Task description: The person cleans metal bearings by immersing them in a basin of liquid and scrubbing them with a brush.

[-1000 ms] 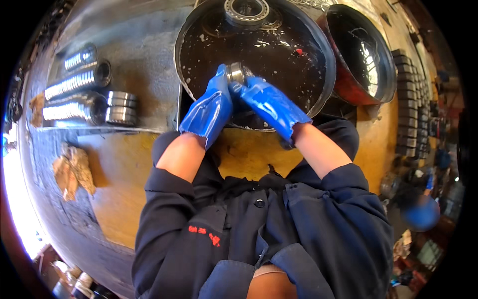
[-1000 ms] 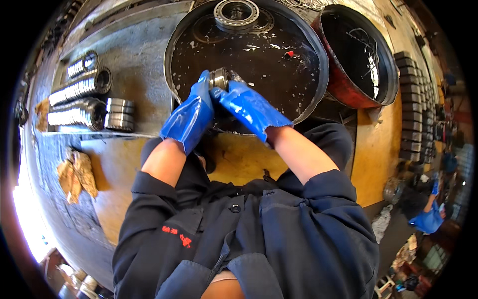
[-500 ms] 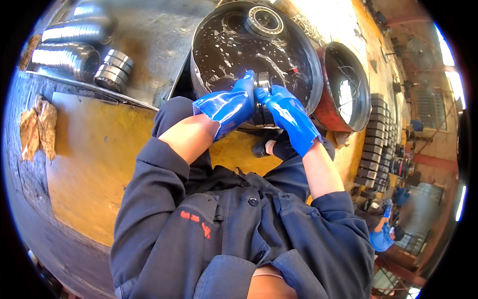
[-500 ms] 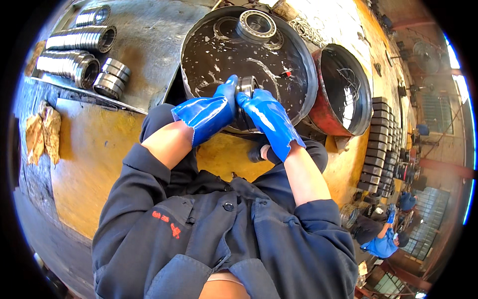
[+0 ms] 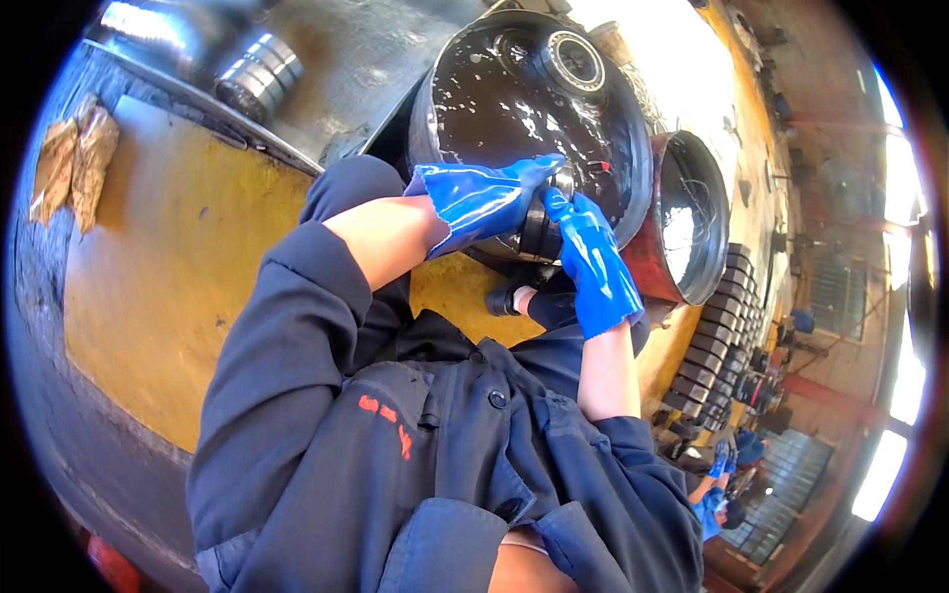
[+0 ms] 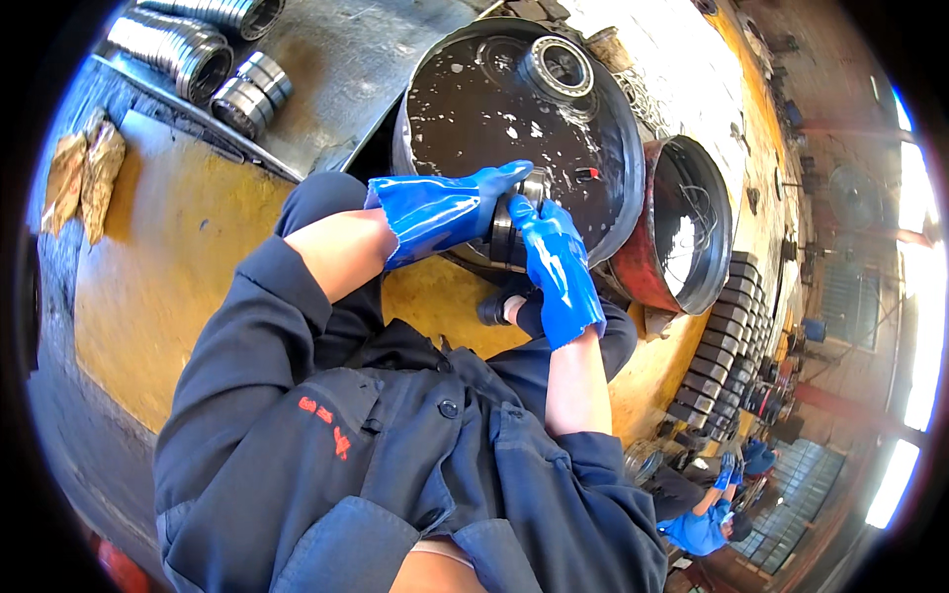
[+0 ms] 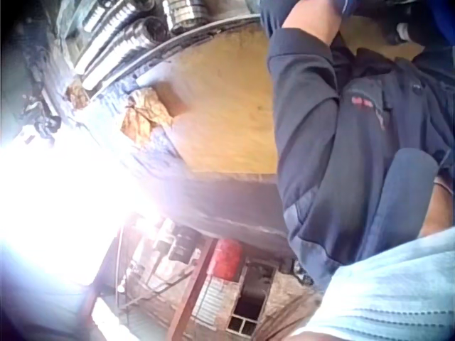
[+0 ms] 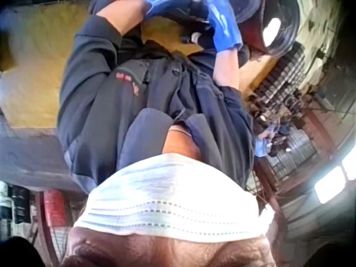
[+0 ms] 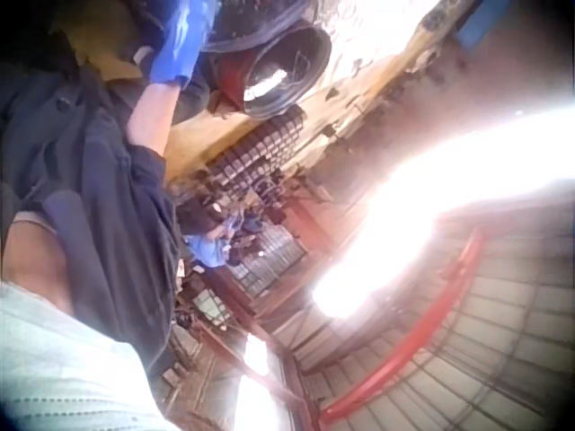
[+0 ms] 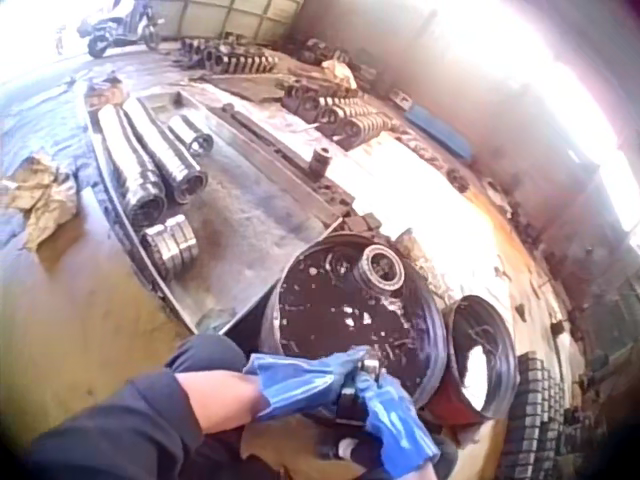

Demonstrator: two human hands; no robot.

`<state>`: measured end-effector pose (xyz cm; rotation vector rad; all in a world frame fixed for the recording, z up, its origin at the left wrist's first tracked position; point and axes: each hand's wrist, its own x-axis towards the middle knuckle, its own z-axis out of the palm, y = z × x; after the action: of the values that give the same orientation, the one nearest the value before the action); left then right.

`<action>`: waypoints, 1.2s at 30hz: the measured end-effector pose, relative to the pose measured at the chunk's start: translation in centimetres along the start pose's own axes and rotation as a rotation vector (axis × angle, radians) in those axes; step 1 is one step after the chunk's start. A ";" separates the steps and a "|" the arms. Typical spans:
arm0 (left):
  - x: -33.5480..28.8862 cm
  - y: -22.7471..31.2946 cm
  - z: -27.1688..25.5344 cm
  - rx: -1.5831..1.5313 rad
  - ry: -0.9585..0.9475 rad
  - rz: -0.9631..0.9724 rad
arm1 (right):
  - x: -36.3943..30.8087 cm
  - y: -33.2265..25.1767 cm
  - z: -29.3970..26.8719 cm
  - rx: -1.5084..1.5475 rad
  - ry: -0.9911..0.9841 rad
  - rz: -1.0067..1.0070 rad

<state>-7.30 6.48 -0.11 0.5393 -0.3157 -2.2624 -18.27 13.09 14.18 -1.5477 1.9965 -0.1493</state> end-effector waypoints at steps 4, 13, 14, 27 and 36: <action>1.3 -0.2 -2.2 0.148 -0.036 0.117 | 0.1 -1.6 0.9 -0.040 0.013 -0.036; -1.5 0.6 0.9 0.105 -0.169 -0.010 | 1.0 1.3 1.4 0.000 0.085 -0.058; -0.4 -0.1 -1.1 0.189 -0.058 0.151 | 0.9 -0.4 2.1 0.044 0.048 -0.094; -2.3 1.2 1.6 -0.030 -0.075 -0.049 | 0.6 -1.1 1.5 0.072 0.052 0.001; -0.4 -0.1 -0.6 0.124 -0.061 0.013 | 0.3 -1.9 1.8 0.042 0.046 0.012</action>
<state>-6.86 6.85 -0.56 0.5304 -0.4910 -2.2601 -15.76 12.72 13.49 -1.5186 2.0250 -0.2229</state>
